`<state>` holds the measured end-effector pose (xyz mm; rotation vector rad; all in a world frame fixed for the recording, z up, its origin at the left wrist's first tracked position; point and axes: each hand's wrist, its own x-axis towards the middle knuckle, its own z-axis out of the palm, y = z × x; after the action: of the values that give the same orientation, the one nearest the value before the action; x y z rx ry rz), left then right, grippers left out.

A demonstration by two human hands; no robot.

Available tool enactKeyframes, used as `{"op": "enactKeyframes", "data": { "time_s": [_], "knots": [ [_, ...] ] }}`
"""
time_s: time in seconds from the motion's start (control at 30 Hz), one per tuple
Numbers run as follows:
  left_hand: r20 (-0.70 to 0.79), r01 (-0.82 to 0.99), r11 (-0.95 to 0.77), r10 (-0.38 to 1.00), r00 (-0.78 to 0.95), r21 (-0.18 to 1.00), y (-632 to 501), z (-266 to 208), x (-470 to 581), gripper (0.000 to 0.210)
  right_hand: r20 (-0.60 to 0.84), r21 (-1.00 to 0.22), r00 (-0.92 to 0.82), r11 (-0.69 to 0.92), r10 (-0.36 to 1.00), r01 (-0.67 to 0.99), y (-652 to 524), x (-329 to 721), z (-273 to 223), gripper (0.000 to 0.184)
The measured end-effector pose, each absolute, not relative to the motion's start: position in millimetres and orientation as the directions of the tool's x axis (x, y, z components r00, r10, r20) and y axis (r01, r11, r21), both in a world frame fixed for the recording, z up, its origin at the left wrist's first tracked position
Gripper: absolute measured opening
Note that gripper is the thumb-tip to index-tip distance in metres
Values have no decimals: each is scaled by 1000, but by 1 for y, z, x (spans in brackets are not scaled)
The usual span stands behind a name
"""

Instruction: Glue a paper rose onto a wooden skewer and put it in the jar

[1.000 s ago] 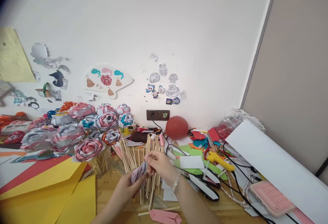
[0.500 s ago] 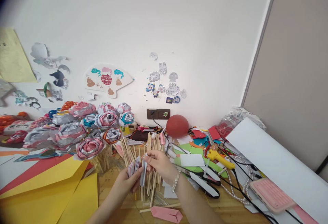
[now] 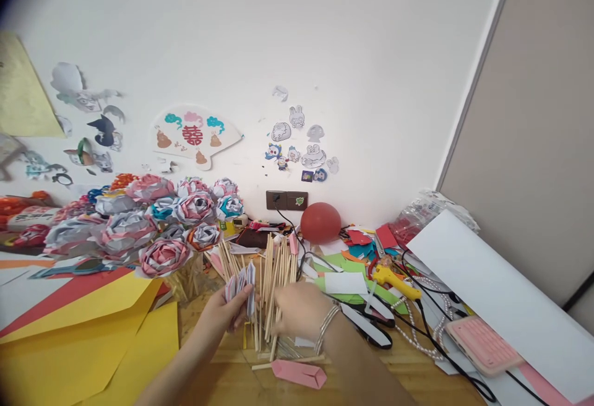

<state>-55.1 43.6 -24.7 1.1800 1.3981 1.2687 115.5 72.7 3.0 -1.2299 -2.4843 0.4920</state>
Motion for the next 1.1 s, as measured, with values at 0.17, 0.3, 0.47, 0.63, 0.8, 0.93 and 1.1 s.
{"op": "enactKeyframes", "data": {
  "time_s": [0.17, 0.3, 0.47, 0.63, 0.8, 0.93, 1.1],
  "knots": [
    [-21, 68, 41, 964, -265, 997, 46, -25, -61, 51, 87, -328, -660, 647, 747, 689, 66, 96, -57, 62],
    [-18, 78, 40, 962, -271, 996, 46, -25, -61, 53, 63, -279, -662, 650, 747, 707, 63, 82, -61, 59],
    [-6, 98, 31, 971, -238, 995, 48, -32, -57, 49, 58, -204, -695, 690, 717, 695, 65, 99, -14, 21],
    [-4, 79, 20, 979, -206, 997, 47, -35, -50, 45, 169, -178, -635, 657, 754, 733, 73, 107, 11, 20],
    [-28, -3, 28, 982, -187, 1000, 45, -36, -47, 47, 198, -205, -658, 687, 727, 697, 73, 96, 6, 25],
    [-31, -102, 10, 978, -207, 995, 45, -38, -48, 48, 191, -263, -657, 683, 729, 681, 70, 88, 2, 24],
    [-55, -315, -9, 980, -193, 949, 43, -32, -48, 46, 271, -370, -674, 721, 687, 586, 67, 86, 2, 32]
  ]
}}
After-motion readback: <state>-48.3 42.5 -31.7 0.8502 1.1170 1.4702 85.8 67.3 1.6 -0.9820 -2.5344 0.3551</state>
